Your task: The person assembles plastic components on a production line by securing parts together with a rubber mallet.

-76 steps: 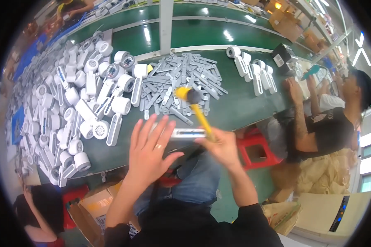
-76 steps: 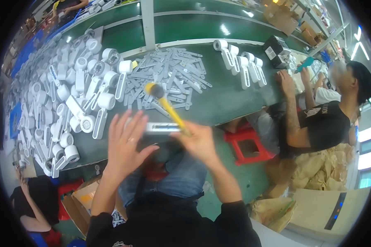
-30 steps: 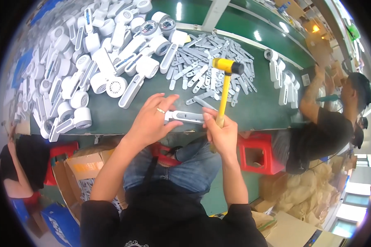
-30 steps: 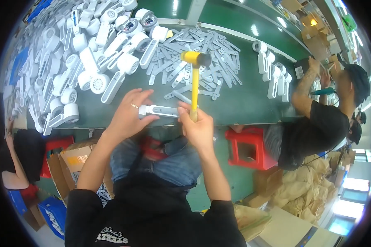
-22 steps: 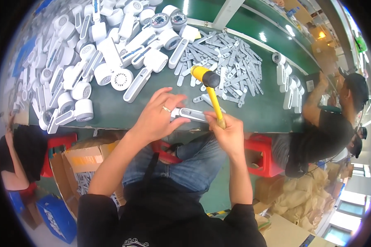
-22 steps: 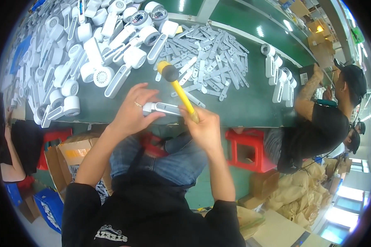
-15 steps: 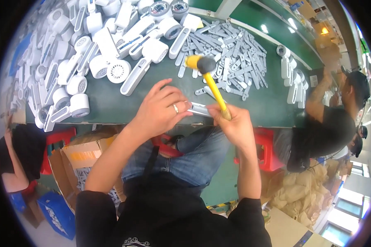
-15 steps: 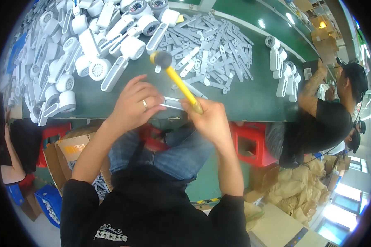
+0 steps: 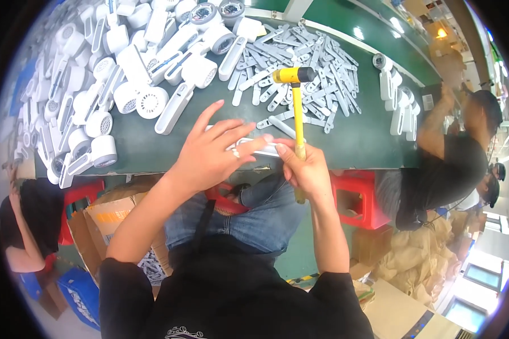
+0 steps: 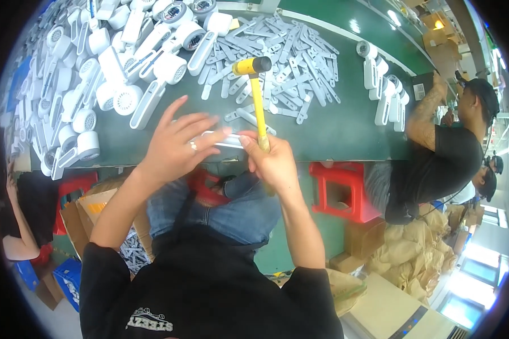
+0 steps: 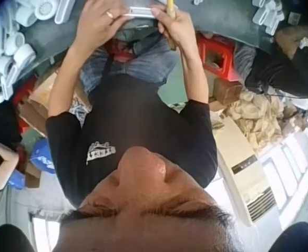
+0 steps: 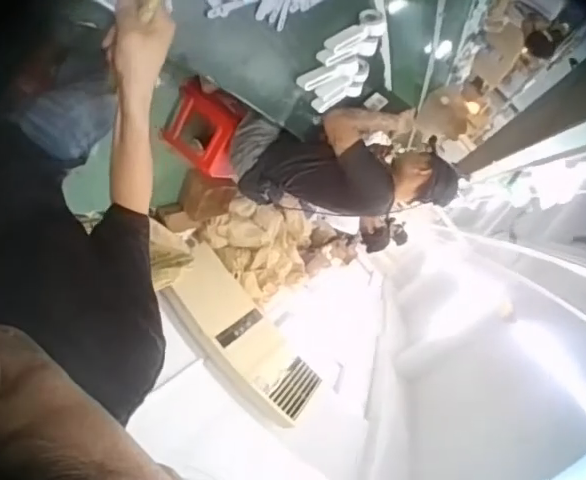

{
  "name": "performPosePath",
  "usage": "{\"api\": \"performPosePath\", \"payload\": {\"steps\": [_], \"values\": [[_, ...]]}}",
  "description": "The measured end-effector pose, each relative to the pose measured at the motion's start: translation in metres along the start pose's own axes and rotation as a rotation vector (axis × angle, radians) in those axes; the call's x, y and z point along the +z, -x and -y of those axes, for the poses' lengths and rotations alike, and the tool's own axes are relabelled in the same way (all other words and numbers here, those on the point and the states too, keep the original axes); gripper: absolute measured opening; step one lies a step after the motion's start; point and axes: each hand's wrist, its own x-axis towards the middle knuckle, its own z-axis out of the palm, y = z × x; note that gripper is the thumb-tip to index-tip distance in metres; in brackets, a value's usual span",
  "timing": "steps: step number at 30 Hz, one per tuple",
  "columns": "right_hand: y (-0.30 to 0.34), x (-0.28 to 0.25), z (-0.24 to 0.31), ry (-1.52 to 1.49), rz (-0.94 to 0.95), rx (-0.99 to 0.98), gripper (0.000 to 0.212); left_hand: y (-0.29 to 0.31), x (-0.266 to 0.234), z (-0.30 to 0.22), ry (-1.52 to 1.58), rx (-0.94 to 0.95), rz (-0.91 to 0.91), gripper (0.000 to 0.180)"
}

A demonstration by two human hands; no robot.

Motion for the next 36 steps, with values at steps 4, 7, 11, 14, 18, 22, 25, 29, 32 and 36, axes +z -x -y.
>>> {"api": "performPosePath", "payload": {"steps": [4,7,11,14,18,22,25,29,32,36], "values": [[0.007,0.003,-0.003,0.011,-0.045,-0.089,0.032,-0.002,0.004,0.014,-0.019,0.131,0.148,0.029],[0.054,0.003,-0.016,-0.142,-0.1,-0.22,0.054,0.003,0.004,0.012,-0.032,0.114,0.121,0.033],[0.13,-0.008,-0.006,0.13,-0.107,-0.177,0.057,0.001,0.005,0.01,-0.049,0.121,0.121,0.032],[0.155,-0.006,-0.013,0.29,-0.15,-0.237,0.056,-0.002,0.007,0.01,-0.034,0.121,0.099,0.029],[0.14,0.004,-0.039,0.449,-0.162,-0.102,0.057,-0.004,0.008,0.008,-0.023,0.119,0.077,0.027],[0.152,0.007,-0.029,0.35,-0.18,-0.189,0.055,-0.004,0.007,0.01,-0.02,0.123,0.086,0.026],[0.131,0.008,-0.041,0.533,-0.183,-0.161,0.056,-0.005,0.007,0.009,-0.023,0.1,0.077,0.027],[0.15,0.008,-0.038,0.419,-0.209,-0.245,0.056,-0.005,0.006,0.008,0.0,0.114,0.073,0.026],[0.14,0.005,-0.032,0.475,-0.187,-0.191,0.056,-0.003,0.005,0.009,0.004,0.104,0.079,0.025],[0.135,0.007,-0.053,0.571,-0.22,-0.226,0.055,-0.005,0.002,0.006,0.027,0.125,0.049,0.023]]}}
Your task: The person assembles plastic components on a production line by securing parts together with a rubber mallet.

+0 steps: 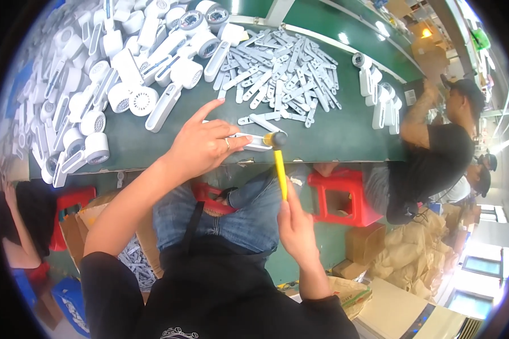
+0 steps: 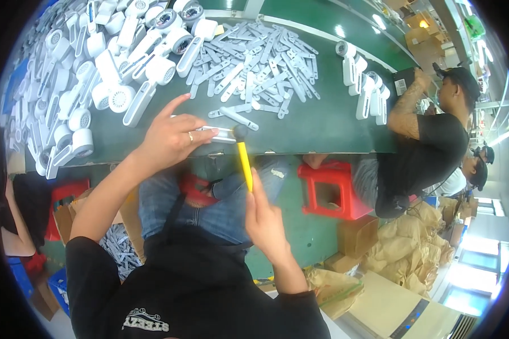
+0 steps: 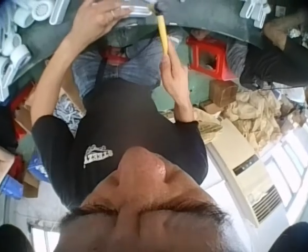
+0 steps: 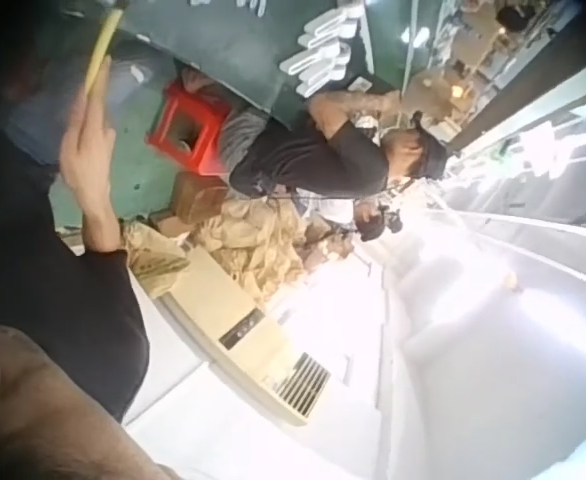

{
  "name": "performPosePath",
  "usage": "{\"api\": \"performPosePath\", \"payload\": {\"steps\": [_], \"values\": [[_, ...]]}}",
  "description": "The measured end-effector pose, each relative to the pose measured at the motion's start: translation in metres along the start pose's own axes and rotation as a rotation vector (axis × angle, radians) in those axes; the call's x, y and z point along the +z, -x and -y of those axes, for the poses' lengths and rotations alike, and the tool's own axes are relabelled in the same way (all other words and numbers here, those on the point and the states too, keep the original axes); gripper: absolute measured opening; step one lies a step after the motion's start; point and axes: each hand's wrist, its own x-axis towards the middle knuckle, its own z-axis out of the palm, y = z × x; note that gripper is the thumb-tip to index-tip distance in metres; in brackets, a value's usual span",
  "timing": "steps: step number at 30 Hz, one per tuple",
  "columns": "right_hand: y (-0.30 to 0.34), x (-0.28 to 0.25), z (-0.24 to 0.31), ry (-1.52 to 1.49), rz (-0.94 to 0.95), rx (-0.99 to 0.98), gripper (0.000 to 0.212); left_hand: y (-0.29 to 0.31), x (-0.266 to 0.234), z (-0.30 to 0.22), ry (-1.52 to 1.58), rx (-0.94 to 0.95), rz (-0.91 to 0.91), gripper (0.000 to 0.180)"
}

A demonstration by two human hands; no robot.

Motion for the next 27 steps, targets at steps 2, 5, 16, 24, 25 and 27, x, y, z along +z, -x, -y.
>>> {"api": "performPosePath", "payload": {"steps": [2,5,16,24,25,27], "values": [[-0.001,-0.006,0.008,-0.101,0.023,0.033,0.054,-0.003,-0.007,0.007,0.023,-0.019,0.033,0.025],[0.001,-0.016,0.015,-0.218,-0.009,0.053,0.054,-0.019,-0.026,0.026,0.033,0.139,0.333,0.026],[-0.013,-0.003,0.036,-0.417,0.102,0.015,0.054,0.055,-0.041,-0.01,0.029,-0.349,0.008,0.053],[-0.023,0.006,0.069,-0.272,0.002,-0.296,0.055,0.068,-0.016,-0.003,-0.014,-0.314,-0.255,0.026],[-0.026,0.01,0.069,-0.27,0.002,-0.296,0.055,0.069,-0.013,-0.004,-0.002,-0.311,-0.257,0.026],[-0.04,0.026,0.062,-0.152,0.034,-0.217,0.056,0.067,-0.011,-0.002,0.011,-0.307,-0.26,0.026]]}}
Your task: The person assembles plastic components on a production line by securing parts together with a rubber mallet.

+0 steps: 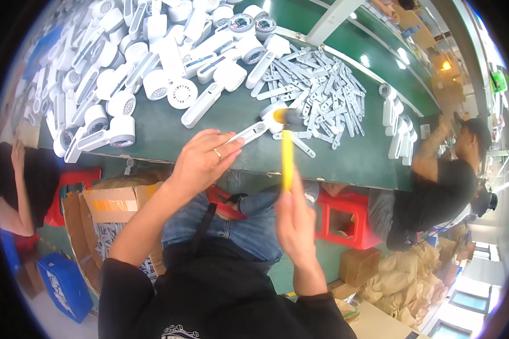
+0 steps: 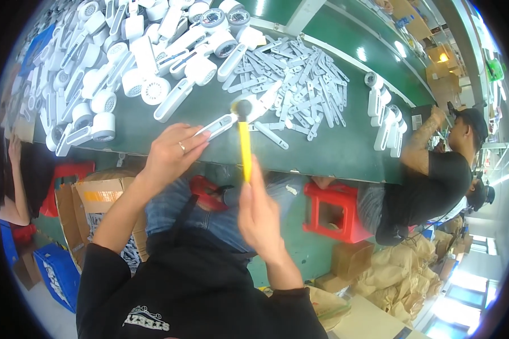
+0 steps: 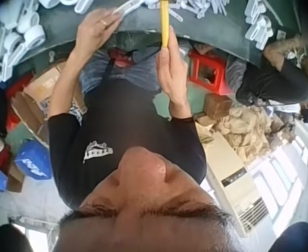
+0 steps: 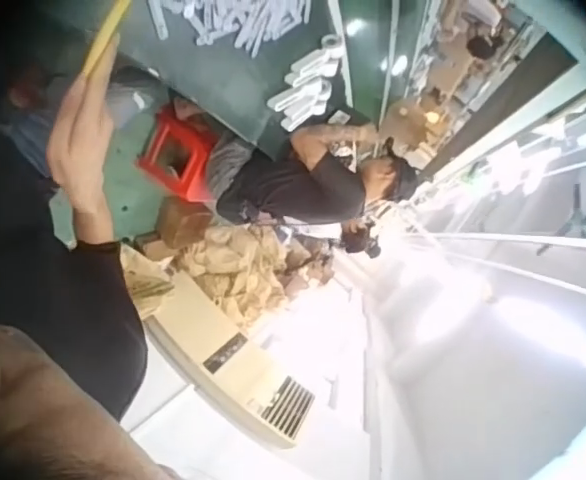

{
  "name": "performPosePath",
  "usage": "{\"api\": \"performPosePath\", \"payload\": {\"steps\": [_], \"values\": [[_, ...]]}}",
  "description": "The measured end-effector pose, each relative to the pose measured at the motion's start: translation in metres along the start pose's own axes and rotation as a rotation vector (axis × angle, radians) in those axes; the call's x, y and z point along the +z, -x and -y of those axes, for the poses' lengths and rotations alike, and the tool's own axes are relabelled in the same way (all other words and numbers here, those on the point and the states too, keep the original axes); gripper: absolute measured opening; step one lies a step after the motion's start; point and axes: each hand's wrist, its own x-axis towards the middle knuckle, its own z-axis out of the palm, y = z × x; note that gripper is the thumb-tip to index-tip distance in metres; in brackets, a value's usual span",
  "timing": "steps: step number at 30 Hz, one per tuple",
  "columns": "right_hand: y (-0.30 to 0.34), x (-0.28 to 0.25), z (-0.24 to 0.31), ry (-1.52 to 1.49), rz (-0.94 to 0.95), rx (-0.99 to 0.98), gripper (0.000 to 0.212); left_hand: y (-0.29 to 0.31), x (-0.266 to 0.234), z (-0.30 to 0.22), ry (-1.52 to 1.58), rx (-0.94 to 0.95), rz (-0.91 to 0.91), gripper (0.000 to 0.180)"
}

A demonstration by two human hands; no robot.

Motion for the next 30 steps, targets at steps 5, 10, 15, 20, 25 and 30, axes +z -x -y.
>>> {"api": "performPosePath", "payload": {"steps": [5,10,15,20,25,30], "values": [[0.001,-0.011,0.008,0.0,0.016,0.026,0.056,-0.002,0.0,0.0,0.012,-0.02,0.002,0.027],[-0.006,-0.02,0.029,0.123,0.189,0.201,0.056,0.0,-0.004,0.002,-0.005,-0.03,0.011,0.03],[-0.001,-0.001,0.004,0.108,0.138,-0.015,0.058,0.012,0.011,-0.005,0.058,-0.359,-0.042,0.061],[0.016,-0.028,0.004,0.063,-0.041,-0.031,0.059,0.014,0.023,-0.006,0.04,-0.304,-0.075,0.056],[-0.041,-0.098,-0.074,0.286,-0.536,0.192,0.061,0.007,-0.014,-0.022,-0.044,-0.116,-0.068,0.038],[-0.112,-0.211,-0.191,0.621,-0.892,0.228,0.056,0.062,-0.108,-0.034,-0.198,-0.229,-0.135,0.037]]}}
